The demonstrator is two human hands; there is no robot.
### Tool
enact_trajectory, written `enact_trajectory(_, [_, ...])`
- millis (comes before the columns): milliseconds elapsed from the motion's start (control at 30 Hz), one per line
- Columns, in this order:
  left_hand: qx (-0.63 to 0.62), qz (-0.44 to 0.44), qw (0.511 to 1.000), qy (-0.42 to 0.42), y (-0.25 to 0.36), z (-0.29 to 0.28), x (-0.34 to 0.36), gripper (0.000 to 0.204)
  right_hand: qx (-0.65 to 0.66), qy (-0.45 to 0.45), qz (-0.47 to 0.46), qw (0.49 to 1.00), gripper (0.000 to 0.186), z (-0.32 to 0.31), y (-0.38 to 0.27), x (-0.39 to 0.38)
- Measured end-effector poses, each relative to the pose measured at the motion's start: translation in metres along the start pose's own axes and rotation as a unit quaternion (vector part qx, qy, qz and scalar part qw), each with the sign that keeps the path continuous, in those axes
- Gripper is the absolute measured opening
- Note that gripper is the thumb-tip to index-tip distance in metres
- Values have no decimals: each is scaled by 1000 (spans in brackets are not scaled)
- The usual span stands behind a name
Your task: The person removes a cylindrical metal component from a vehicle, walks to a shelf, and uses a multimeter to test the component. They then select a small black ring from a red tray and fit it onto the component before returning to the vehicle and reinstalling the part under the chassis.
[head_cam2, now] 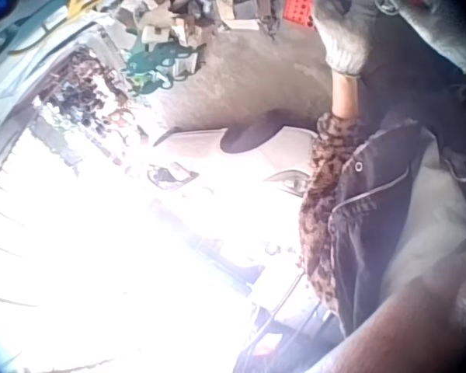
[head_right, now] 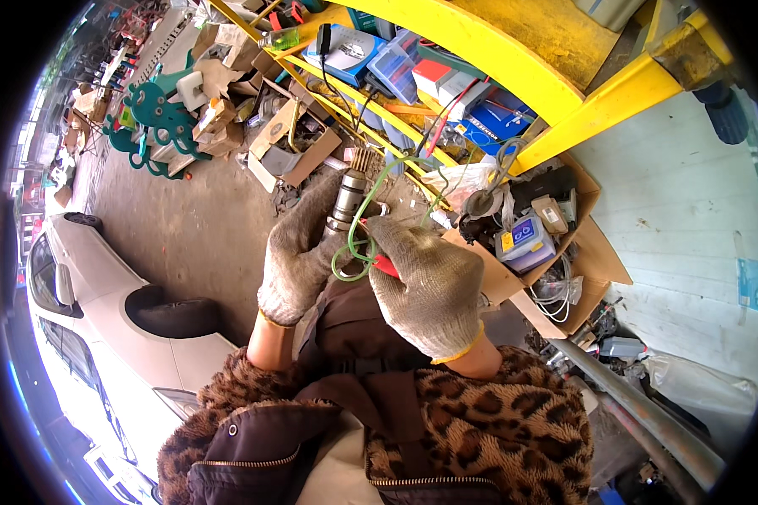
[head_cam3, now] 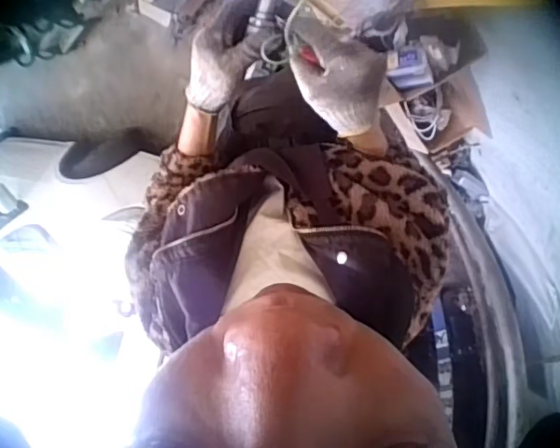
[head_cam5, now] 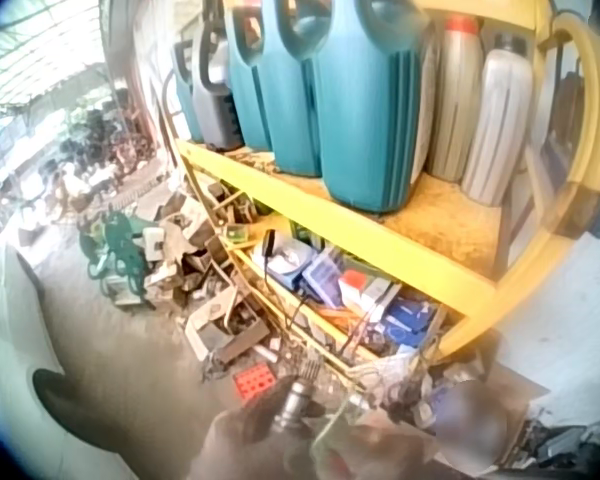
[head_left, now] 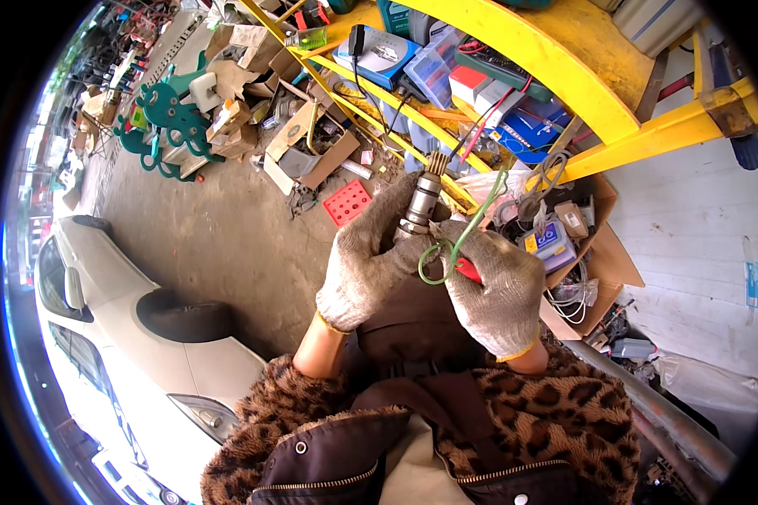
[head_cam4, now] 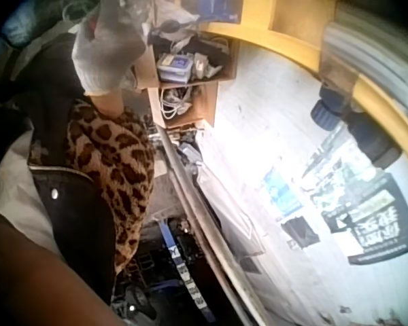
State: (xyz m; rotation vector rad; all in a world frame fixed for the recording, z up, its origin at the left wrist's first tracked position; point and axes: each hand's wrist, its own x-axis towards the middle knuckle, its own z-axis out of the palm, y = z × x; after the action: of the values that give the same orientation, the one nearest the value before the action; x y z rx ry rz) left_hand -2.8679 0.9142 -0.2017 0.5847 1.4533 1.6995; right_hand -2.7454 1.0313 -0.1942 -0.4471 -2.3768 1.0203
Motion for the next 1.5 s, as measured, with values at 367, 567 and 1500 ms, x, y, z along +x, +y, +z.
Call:
enact_trajectory(367, [38, -76, 996, 9, 5, 9, -5, 62, -11, 20, 17, 1000, 31, 6, 3, -3])
enact_trajectory(567, [6, -21, 999, 38, 0, 17, -6, 61, -15, 28, 38, 999, 32, 10, 2, -2])
enact_trajectory(1500, [233, 15, 962, 141, -5, 13, -9, 42, -45, 118, 14, 992, 20, 51, 24, 11])
